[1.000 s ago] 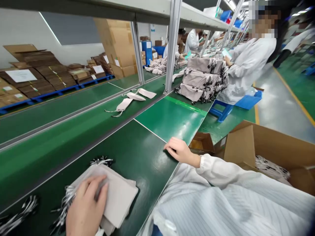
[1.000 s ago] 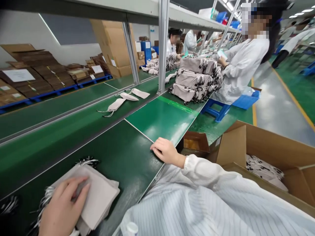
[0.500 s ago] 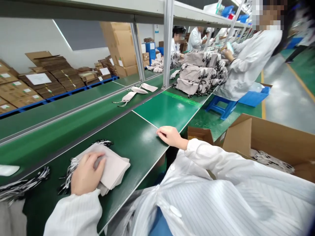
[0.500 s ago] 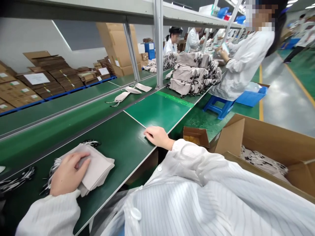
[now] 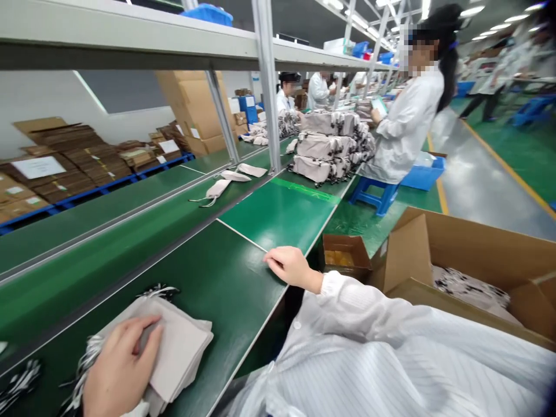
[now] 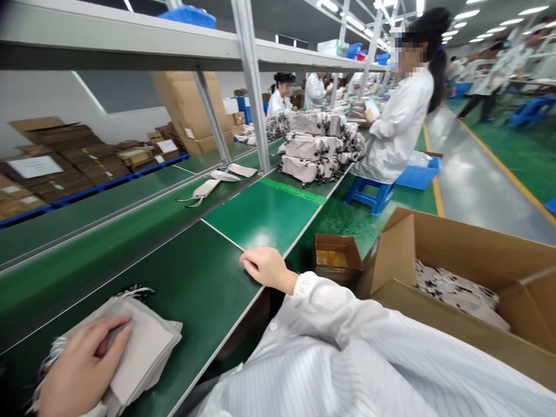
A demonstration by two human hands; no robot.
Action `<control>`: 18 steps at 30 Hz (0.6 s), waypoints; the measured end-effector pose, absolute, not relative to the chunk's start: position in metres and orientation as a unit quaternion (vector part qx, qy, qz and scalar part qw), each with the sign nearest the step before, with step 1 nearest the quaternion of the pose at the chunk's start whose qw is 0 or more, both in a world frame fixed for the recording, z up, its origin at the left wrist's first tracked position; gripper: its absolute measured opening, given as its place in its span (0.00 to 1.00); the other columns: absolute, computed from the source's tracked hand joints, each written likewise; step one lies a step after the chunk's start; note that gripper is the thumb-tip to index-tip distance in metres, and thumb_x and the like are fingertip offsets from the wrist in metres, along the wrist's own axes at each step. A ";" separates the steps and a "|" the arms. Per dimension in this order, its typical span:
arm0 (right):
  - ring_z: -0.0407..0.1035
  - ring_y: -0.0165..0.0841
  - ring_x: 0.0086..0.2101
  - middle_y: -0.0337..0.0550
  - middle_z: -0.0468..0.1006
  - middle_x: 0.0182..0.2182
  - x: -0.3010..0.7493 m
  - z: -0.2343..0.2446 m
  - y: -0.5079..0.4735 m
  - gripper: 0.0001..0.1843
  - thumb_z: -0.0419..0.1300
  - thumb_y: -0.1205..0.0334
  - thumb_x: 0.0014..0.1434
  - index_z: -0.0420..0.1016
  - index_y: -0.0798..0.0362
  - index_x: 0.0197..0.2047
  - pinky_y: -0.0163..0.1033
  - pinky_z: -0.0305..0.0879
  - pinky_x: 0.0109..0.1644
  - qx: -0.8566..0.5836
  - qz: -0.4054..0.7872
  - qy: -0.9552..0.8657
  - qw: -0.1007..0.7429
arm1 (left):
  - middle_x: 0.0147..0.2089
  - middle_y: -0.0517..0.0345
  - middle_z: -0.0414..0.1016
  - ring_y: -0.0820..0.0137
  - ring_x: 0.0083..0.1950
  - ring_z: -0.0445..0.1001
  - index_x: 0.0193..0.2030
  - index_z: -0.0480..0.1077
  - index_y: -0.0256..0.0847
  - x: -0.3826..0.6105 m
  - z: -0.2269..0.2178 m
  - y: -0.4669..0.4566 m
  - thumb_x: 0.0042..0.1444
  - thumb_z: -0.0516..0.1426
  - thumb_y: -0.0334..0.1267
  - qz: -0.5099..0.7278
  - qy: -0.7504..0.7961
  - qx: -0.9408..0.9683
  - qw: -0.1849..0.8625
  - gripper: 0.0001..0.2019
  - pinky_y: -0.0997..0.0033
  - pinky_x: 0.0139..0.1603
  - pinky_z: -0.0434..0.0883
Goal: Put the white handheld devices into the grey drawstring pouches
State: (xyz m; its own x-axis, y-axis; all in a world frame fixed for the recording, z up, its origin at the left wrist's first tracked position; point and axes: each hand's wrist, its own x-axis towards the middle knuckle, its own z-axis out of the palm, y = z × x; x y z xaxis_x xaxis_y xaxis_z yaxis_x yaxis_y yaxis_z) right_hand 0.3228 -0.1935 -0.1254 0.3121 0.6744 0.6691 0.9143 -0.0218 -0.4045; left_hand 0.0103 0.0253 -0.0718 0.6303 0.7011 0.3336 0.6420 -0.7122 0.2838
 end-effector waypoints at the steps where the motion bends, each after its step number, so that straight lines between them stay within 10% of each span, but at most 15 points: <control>1: 0.76 0.32 0.33 0.38 0.83 0.33 0.321 -0.125 -0.194 0.11 0.54 0.67 0.67 0.77 0.50 0.37 0.36 0.67 0.40 -0.695 -0.146 -0.569 0.415 | 0.50 0.57 0.77 0.65 0.35 0.76 0.44 0.76 0.50 0.010 -0.070 0.025 0.59 0.52 0.52 0.202 0.374 0.903 0.069 0.16 0.66 0.31 0.72; 18: 0.71 0.31 0.26 0.41 0.81 0.30 0.317 -0.125 -0.205 0.11 0.54 0.66 0.66 0.77 0.52 0.37 0.36 0.64 0.33 -0.691 -0.148 -0.567 0.423 | 0.50 0.53 0.75 0.62 0.48 0.76 0.45 0.76 0.43 0.000 -0.091 0.022 0.63 0.52 0.44 0.284 0.302 0.905 0.098 0.14 0.65 0.43 0.71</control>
State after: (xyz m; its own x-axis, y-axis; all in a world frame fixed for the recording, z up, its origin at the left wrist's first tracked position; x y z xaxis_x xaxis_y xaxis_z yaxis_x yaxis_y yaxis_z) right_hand 0.3167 -0.2045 -0.1248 0.3139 0.6587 0.6838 0.9085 0.0009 -0.4178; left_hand 0.0001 0.0218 -0.0912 0.6564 0.6017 0.4551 0.4904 -0.7987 0.3486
